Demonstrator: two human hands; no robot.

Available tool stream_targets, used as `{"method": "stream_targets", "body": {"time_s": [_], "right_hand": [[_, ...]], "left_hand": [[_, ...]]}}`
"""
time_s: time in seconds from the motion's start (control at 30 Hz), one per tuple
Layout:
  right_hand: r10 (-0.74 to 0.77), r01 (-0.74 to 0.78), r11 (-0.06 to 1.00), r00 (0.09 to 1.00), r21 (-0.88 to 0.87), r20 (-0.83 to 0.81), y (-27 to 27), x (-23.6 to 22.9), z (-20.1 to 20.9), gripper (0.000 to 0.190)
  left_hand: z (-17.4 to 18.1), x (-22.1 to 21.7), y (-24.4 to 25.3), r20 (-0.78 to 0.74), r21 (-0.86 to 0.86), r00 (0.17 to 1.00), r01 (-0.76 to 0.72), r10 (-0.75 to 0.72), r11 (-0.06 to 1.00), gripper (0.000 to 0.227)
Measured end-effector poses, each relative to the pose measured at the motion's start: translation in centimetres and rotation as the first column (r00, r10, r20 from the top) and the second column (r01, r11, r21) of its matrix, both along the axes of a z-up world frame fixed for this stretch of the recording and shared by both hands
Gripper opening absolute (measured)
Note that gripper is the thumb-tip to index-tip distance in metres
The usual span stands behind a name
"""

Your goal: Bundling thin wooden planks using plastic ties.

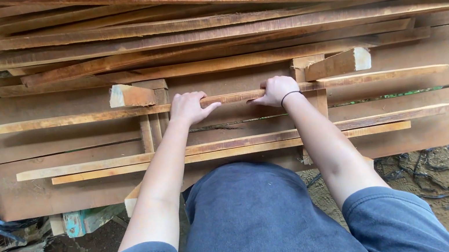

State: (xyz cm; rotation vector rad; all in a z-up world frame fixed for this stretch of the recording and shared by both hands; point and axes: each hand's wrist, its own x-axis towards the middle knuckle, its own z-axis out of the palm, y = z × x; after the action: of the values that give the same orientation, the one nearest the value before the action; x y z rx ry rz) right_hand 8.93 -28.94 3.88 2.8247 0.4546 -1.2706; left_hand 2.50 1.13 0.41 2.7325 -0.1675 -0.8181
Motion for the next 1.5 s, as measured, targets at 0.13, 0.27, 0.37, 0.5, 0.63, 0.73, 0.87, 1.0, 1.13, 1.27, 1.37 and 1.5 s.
{"method": "stream_targets", "body": {"time_s": [0.13,0.27,0.37,0.5,0.63,0.73,0.87,1.0,1.13,1.27,1.37,1.5], "right_hand": [[-0.036,0.017,0.988,0.992,0.151,0.125,-1.1,-2.4,-1.1,0.068],[-0.052,-0.057,0.964,0.918,0.261,0.392,-1.7,-5.5,-3.3,0.055],[-0.076,-0.058,0.966,0.868,0.251,0.491,-1.7,-6.7,-4.8,0.055],[-0.090,-0.099,0.961,0.771,0.259,0.631,-1.8,-7.6,-5.0,0.052],[-0.056,-0.133,0.965,0.734,0.224,0.677,-1.7,-8.4,-6.0,0.054],[-0.061,-0.102,0.974,0.745,0.204,0.665,-2.1,-9.7,-9.2,0.053],[-0.065,-0.067,0.981,0.767,0.181,0.638,-2.1,-9.8,-10.1,0.050],[-0.055,-0.081,0.982,0.741,0.170,0.669,-2.1,-9.9,-9.7,0.043],[-0.130,-0.105,0.951,0.718,0.291,0.684,-1.4,-11.0,-5.6,0.048],[-0.172,-0.118,0.931,0.694,0.347,0.699,-1.3,-11.2,-4.5,0.050],[-0.211,-0.119,0.919,0.657,0.376,0.723,-1.0,-11.9,-4.2,0.049],[-0.253,-0.115,0.900,0.648,0.421,0.719,-1.3,-12.6,-5.0,0.051]], "left_hand": [[-1.0,-1.5,0.0,0.027,-0.034,0.997,-0.070,0.071,0.997,0.048],[-4.1,-3.5,-0.1,0.052,0.006,0.998,-0.046,0.046,0.999,0.052],[-4.9,-4.3,-0.2,0.107,0.008,0.990,-0.094,0.093,0.996,0.053],[-5.0,-4.3,-0.8,0.137,0.041,0.984,-0.117,0.111,0.992,0.051],[-4.7,-4.3,-0.6,0.044,0.096,0.990,-0.140,0.136,0.986,0.051],[-7.1,-5.7,-0.5,-0.027,0.174,0.994,-0.101,0.107,0.980,0.046],[-10.0,-6.3,0.4,0.077,0.179,0.995,-0.078,0.065,0.981,0.042],[-5.0,-6.4,-0.7,0.096,0.161,0.990,-0.116,0.102,0.980,0.047],[1.1,-7.3,-1.4,0.068,0.044,0.990,-0.126,0.123,0.991,0.065],[-2.3,-8.4,-1.0,0.198,0.040,0.975,-0.112,0.102,0.993,0.062],[-3.1,-9.1,-1.0,0.261,0.016,0.959,-0.116,0.108,0.993,0.064],[-4.1,-10.6,-1.0,0.318,-0.005,0.941,-0.122,0.117,0.993,0.064]]}}
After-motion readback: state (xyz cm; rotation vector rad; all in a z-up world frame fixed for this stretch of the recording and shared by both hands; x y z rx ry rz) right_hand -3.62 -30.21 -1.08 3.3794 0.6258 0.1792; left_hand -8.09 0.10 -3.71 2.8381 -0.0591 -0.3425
